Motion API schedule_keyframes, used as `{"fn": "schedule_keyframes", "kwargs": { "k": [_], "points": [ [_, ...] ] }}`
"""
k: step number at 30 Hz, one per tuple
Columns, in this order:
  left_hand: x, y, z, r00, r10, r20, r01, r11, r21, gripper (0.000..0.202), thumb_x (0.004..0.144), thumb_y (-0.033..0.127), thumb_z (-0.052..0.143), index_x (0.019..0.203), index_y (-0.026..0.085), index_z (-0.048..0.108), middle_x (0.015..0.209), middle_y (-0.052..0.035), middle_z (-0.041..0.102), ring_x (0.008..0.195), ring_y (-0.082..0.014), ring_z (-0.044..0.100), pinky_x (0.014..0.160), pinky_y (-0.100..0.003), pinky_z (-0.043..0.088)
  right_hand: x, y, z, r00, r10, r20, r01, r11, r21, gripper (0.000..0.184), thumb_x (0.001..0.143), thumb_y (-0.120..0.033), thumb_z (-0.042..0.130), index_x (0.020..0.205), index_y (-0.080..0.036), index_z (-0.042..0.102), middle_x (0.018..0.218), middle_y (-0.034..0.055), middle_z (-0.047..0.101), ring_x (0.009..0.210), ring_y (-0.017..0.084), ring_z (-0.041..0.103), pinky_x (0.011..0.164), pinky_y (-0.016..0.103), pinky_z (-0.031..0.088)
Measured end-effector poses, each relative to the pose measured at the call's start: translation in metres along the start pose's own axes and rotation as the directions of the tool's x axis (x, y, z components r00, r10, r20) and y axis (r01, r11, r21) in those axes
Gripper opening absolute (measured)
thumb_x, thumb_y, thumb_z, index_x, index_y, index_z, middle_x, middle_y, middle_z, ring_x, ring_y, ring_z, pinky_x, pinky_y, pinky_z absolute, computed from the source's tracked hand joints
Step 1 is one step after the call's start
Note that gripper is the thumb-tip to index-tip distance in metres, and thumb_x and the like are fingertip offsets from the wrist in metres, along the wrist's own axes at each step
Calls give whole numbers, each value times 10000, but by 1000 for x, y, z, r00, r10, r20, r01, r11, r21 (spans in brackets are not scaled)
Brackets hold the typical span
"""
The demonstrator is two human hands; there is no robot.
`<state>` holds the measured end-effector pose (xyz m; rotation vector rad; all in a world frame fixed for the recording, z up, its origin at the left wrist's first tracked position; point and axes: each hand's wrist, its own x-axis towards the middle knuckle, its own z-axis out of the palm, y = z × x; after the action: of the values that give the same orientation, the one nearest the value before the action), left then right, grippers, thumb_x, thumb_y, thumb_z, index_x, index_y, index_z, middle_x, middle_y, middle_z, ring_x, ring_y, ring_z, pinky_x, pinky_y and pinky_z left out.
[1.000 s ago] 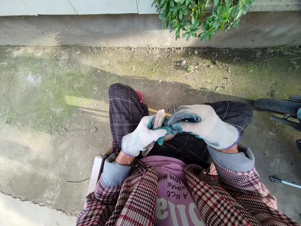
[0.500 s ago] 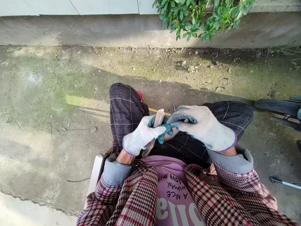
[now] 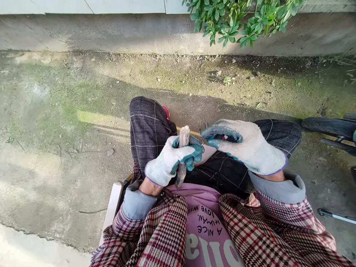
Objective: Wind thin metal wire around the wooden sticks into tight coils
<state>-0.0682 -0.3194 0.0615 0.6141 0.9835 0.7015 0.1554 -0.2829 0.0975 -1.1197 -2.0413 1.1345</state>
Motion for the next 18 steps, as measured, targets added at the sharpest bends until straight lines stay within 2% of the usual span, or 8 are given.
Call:
{"fn": "schedule_keyframes", "kwargs": {
  "k": [8, 13, 18],
  "points": [
    [-3, 3, 4, 1000, -7, -28, 7, 1000, -1, 210, 667, 318, 793, 641, 153, 665, 509, 23, 605, 419, -84, 527, 418, -204, 423, -1, -5, -8, 972, -168, 164, 196, 966, -171, 248, 966, -292, 669, 1184, -255, 782, 1133, 52, 792, 993, 228, 759, 879, 362, 601],
    [-3, 0, 1, 999, -20, 41, 20, 1000, 3, 177, 692, 298, 797, 696, 150, 700, 584, 4, 678, 429, -91, 562, 419, -208, 443, 0, -9, -9, 960, -217, 175, 260, 924, -279, 216, 1015, -270, 602, 1145, -241, 773, 1097, 56, 778, 967, 213, 742, 852, 351, 585],
    [-2, -2, 0, 997, -30, 76, 33, 999, -37, 182, 689, 299, 808, 748, 158, 711, 598, 14, 684, 427, -83, 555, 413, -196, 426, 2, -16, -12, 927, -276, 252, 362, 833, -419, 241, 1057, -272, 533, 1101, -216, 763, 1028, 75, 760, 931, 220, 704, 789, 348, 542]
  ]
}}
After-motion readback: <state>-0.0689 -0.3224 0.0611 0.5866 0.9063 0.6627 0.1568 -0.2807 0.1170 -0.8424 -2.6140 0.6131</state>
